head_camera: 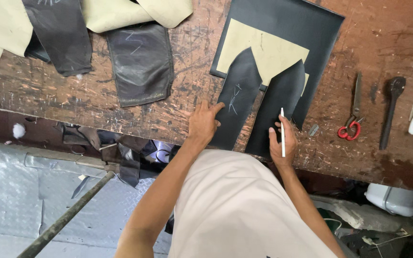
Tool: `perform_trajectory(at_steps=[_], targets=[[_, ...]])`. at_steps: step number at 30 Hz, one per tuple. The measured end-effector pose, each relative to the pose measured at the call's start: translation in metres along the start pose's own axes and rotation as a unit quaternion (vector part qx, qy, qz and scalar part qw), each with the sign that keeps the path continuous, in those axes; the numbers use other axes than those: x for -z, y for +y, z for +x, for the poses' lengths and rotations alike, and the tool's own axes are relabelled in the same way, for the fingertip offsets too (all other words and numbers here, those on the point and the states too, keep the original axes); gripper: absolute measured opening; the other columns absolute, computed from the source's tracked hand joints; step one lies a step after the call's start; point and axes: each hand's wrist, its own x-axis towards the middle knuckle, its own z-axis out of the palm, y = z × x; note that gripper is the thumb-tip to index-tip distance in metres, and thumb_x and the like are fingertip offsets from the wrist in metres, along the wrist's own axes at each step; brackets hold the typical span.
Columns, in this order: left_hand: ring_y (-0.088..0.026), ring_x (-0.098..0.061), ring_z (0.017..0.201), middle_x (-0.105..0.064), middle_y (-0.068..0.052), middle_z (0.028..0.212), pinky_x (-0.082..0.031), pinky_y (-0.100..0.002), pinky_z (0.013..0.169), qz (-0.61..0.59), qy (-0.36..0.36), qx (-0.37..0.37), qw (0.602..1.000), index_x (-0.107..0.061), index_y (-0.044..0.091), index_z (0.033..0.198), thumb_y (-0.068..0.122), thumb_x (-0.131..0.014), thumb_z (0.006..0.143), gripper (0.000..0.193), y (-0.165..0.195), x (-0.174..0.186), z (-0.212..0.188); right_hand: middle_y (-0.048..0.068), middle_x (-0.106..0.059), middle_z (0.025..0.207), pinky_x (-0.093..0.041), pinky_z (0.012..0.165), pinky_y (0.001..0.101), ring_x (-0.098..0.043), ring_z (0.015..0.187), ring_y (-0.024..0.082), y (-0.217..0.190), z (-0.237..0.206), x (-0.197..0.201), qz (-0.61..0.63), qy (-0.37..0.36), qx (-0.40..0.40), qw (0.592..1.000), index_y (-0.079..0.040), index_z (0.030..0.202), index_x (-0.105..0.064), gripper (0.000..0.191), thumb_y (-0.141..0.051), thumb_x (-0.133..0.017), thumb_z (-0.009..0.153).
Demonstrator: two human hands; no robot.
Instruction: The person marks a black leather sheet with a white marker, places paper templates on the leather, and uses a ratchet wrench to hold the templates in place. They then cut the leather around the templates with scissors and mark the cut pieces.
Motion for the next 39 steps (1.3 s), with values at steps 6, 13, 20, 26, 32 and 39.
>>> perform_trajectory(at_steps=[6,13,20,26,32,39], targets=[[-0.032,-0.061,0.109,-0.059,-0.01,0.111,-0.054,-0.044,0.09,-0.009,0.009,-0.001,1.0,-0.067,0.024,0.128,0.011,-0.086,0.071,0.061,0.001,-0.001,0.0,0.02,-0.064,0.139,-0.058,0.092,0.0374,-0.07,0.114,0.026,0.004,0.002,0.002,0.007,-0.007,-0.007,1.0,-0.003,0.143,-0.057,0.052,-0.003,-0.072,0.093],[-0.032,-0.061,0.108,-0.059,-0.011,0.108,-0.054,-0.045,0.089,-0.014,0.018,0.004,1.0,-0.068,0.025,0.127,0.01,-0.087,0.07,0.062,0.005,-0.001,0.0,0.021,-0.064,0.139,-0.058,0.091,0.0368,-0.07,0.113,0.026,0.01,0.004,0.003,0.021,-0.005,0.003,1.0,-0.002,0.143,-0.057,0.054,-0.003,-0.073,0.091],[-0.032,-0.061,0.107,-0.058,-0.011,0.108,-0.054,-0.044,0.088,-0.024,0.02,0.02,0.999,-0.069,0.024,0.126,0.008,-0.087,0.068,0.062,0.012,0.0,0.0,0.02,-0.065,0.135,-0.058,0.089,0.0364,-0.07,0.108,0.025,0.011,0.005,0.006,0.026,0.001,0.0,1.0,-0.002,0.142,-0.058,0.053,-0.002,-0.073,0.091],[-0.032,-0.061,0.107,-0.057,-0.012,0.108,-0.054,-0.044,0.089,-0.026,0.026,0.017,0.999,-0.07,0.023,0.126,0.006,-0.086,0.068,0.062,0.016,0.001,-0.002,0.02,-0.066,0.134,-0.058,0.093,0.0377,-0.071,0.108,0.025,0.014,0.005,0.008,0.027,0.005,0.011,1.0,-0.003,0.143,-0.058,0.053,-0.001,-0.074,0.092],[-0.033,-0.061,0.108,-0.057,-0.012,0.108,-0.054,-0.044,0.088,-0.026,0.035,0.007,0.999,-0.07,0.022,0.125,0.005,-0.086,0.067,0.062,0.017,0.0,-0.002,0.02,-0.065,0.137,-0.058,0.091,0.0369,-0.071,0.108,0.025,0.019,0.004,0.009,0.037,0.007,0.02,0.999,-0.003,0.142,-0.058,0.054,-0.001,-0.074,0.091],[-0.034,-0.061,0.107,-0.057,-0.013,0.108,-0.054,-0.045,0.09,-0.024,0.028,0.017,0.999,-0.07,0.022,0.125,0.004,-0.084,0.069,0.061,0.022,0.0,-0.003,0.02,-0.066,0.136,-0.058,0.086,0.0352,-0.071,0.108,0.025,0.021,0.005,0.012,0.039,0.006,0.017,0.999,-0.003,0.143,-0.058,0.054,-0.001,-0.074,0.091]])
